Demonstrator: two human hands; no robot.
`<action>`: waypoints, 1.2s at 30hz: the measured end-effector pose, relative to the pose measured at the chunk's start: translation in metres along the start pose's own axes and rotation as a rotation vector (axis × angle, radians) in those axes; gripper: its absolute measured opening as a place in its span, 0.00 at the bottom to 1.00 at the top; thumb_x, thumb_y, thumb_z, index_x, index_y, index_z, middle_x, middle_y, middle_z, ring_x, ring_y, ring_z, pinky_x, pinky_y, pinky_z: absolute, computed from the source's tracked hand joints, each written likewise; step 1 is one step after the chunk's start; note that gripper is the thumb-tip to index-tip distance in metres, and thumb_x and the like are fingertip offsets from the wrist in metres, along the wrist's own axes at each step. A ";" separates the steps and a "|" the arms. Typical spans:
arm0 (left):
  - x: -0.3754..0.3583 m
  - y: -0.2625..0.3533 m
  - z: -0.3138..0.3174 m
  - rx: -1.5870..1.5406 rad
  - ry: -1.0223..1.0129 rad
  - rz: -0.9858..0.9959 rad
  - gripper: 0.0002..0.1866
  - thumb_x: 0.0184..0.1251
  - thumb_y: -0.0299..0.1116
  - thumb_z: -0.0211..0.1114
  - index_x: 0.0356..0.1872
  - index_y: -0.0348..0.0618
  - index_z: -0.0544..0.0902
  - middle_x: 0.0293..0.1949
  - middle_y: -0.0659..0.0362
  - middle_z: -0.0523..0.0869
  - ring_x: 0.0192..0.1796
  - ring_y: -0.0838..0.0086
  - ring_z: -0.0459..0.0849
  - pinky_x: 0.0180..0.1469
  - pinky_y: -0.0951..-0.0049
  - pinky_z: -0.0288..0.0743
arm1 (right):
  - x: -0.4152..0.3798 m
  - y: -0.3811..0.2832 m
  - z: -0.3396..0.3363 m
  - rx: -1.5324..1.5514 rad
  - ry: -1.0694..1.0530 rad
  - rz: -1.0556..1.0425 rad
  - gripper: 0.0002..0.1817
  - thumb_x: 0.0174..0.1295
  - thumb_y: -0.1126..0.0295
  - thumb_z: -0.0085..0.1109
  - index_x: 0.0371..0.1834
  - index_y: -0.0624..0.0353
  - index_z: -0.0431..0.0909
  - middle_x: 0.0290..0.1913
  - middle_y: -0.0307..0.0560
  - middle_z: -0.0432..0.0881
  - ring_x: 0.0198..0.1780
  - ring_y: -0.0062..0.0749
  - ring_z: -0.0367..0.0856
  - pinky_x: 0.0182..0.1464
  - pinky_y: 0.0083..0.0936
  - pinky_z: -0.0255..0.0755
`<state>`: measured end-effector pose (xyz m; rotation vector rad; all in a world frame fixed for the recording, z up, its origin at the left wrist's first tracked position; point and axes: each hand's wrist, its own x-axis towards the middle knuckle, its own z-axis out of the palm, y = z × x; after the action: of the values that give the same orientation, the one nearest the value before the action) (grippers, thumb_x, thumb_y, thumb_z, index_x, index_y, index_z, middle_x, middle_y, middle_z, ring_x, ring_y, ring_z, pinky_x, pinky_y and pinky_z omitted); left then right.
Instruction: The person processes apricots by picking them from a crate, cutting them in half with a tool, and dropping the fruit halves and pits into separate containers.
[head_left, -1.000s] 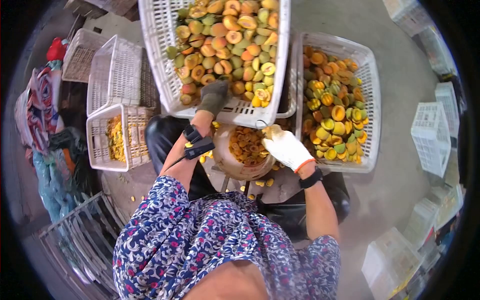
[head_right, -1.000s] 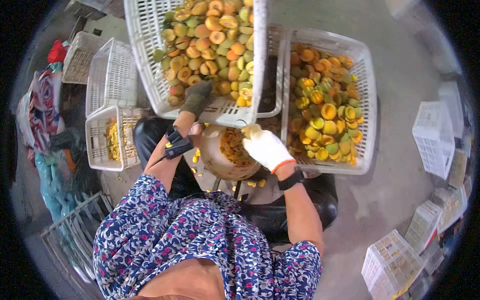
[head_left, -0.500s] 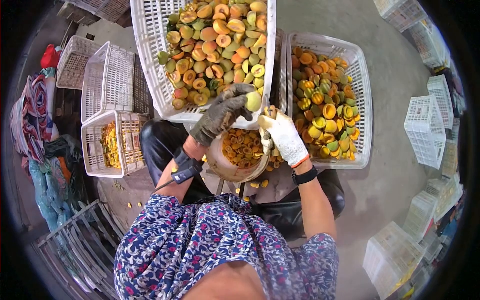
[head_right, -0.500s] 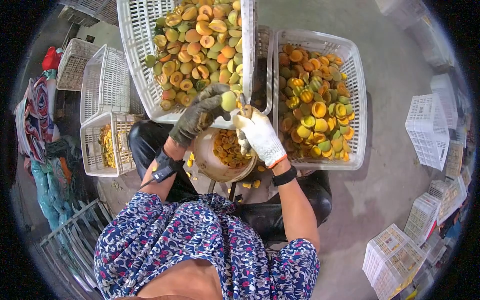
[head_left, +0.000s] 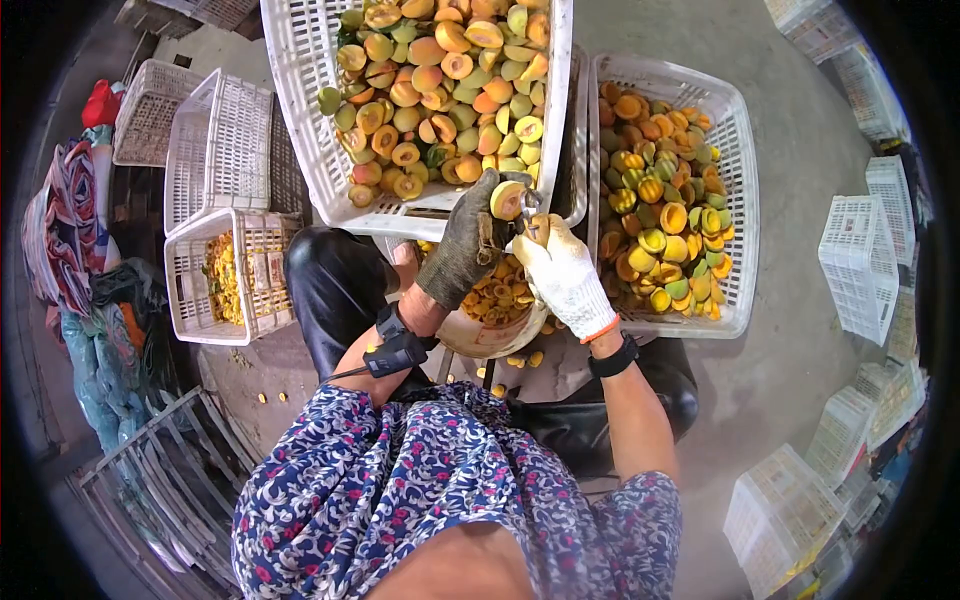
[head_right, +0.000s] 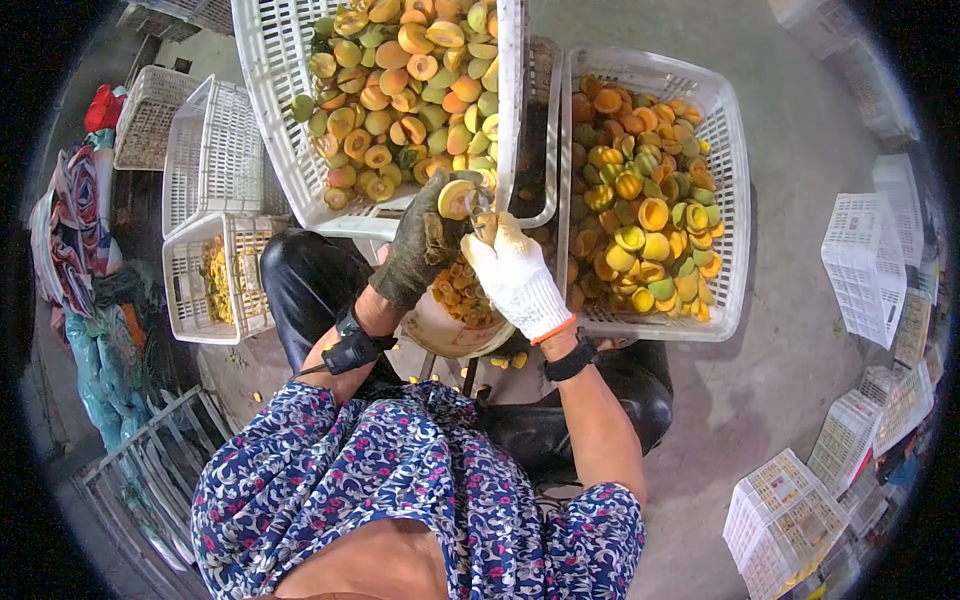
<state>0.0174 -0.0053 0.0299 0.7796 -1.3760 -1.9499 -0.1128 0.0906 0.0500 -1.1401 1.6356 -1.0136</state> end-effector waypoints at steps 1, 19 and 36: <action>0.002 -0.009 -0.003 -0.002 -0.001 -0.002 0.19 0.74 0.40 0.58 0.56 0.36 0.73 0.45 0.56 0.83 0.46 0.74 0.81 0.50 0.74 0.75 | 0.000 0.006 0.002 -0.001 0.001 0.003 0.13 0.63 0.67 0.60 0.44 0.65 0.71 0.26 0.58 0.79 0.28 0.53 0.82 0.28 0.37 0.73; 0.008 -0.051 -0.025 0.679 0.021 0.457 0.19 0.78 0.44 0.48 0.44 0.36 0.77 0.37 0.59 0.84 0.39 0.75 0.82 0.45 0.73 0.77 | 0.002 -0.017 -0.011 0.137 -0.272 0.230 0.08 0.64 0.68 0.54 0.37 0.62 0.73 0.20 0.41 0.71 0.23 0.29 0.74 0.29 0.27 0.70; 0.002 -0.024 0.002 -0.359 -0.117 0.051 0.32 0.78 0.53 0.42 0.19 0.40 0.75 0.22 0.56 0.78 0.29 0.68 0.78 0.47 0.65 0.77 | -0.014 -0.012 0.009 0.228 -0.328 0.247 0.09 0.65 0.68 0.54 0.29 0.60 0.72 0.18 0.38 0.69 0.15 0.25 0.68 0.17 0.24 0.63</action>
<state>0.0112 0.0007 0.0075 0.4631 -1.0523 -2.1467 -0.0983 0.0998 0.0613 -0.8744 1.3227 -0.7835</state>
